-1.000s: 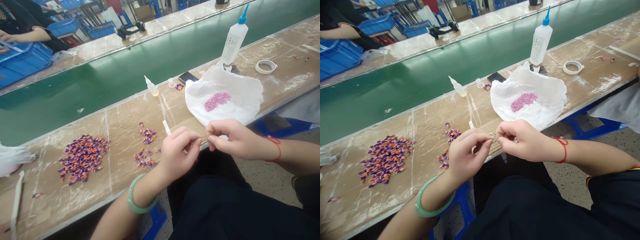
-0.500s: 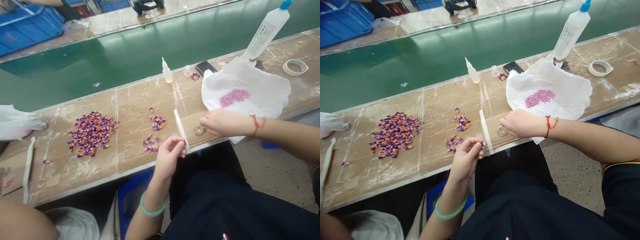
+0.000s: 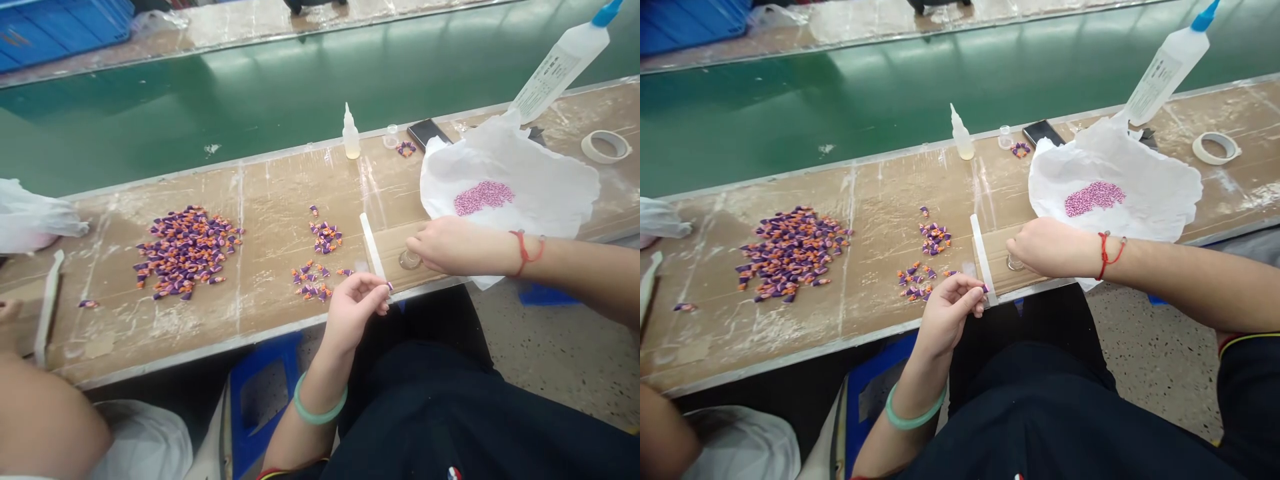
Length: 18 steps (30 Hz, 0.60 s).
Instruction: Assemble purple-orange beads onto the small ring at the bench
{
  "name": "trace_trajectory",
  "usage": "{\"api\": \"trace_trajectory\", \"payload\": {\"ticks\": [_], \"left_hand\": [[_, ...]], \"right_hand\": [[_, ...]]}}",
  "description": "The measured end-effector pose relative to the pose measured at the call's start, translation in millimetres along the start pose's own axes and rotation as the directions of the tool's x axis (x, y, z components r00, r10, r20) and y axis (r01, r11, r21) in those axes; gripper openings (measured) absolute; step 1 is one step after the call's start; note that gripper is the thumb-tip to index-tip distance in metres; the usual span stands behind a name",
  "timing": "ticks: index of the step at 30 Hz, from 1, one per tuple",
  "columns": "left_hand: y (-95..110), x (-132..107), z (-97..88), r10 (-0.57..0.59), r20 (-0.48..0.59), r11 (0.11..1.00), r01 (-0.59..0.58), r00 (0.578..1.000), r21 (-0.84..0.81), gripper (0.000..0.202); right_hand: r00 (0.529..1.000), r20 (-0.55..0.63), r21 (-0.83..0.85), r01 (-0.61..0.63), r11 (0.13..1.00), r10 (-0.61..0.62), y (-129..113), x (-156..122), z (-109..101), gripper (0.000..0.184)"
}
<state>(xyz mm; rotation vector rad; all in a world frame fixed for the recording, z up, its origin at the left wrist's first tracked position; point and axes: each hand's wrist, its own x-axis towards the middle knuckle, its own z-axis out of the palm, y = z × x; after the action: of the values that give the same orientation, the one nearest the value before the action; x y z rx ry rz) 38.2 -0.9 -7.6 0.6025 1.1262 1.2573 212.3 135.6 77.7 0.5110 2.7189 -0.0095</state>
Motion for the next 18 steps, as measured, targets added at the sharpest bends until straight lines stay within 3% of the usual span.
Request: {"api": "trace_trajectory", "payload": {"ticks": [2,5,8,11,14,18], "left_hand": [[2,0,3.4,0.024,-0.001,0.999,-0.024,1.0,-0.033,0.024],[7,-2,12.7,0.113,-0.006,0.989,-0.113,0.994,-0.098,0.021],[13,-5,24.6,0.223,0.022,0.966,-0.218,0.975,-0.138,0.016],[16,-9,34.7,0.312,0.043,0.942,-0.303,0.949,-0.145,0.012],[19,-13,40.5,0.374,0.042,0.923,-0.366,0.927,-0.12,0.011],[22,-17,43.4,0.427,0.076,0.9,-0.416,0.901,-0.128,0.012]], "right_hand": [[0.996,-0.088,0.086,-0.007,0.996,0.015,0,-3,-2,0.016],[0.979,-0.191,0.449,0.019,0.893,0.075,-3,-12,-8,0.021],[0.978,-0.166,0.816,0.066,0.575,0.124,-11,-23,-15,0.021],[0.982,-0.108,0.943,0.05,0.33,0.158,-20,-32,-20,0.021],[0.981,-0.066,0.966,0.018,0.259,0.181,-25,-38,-23,0.017],[0.974,-0.104,0.962,0.048,0.268,0.199,-29,-44,-24,0.012]]}}
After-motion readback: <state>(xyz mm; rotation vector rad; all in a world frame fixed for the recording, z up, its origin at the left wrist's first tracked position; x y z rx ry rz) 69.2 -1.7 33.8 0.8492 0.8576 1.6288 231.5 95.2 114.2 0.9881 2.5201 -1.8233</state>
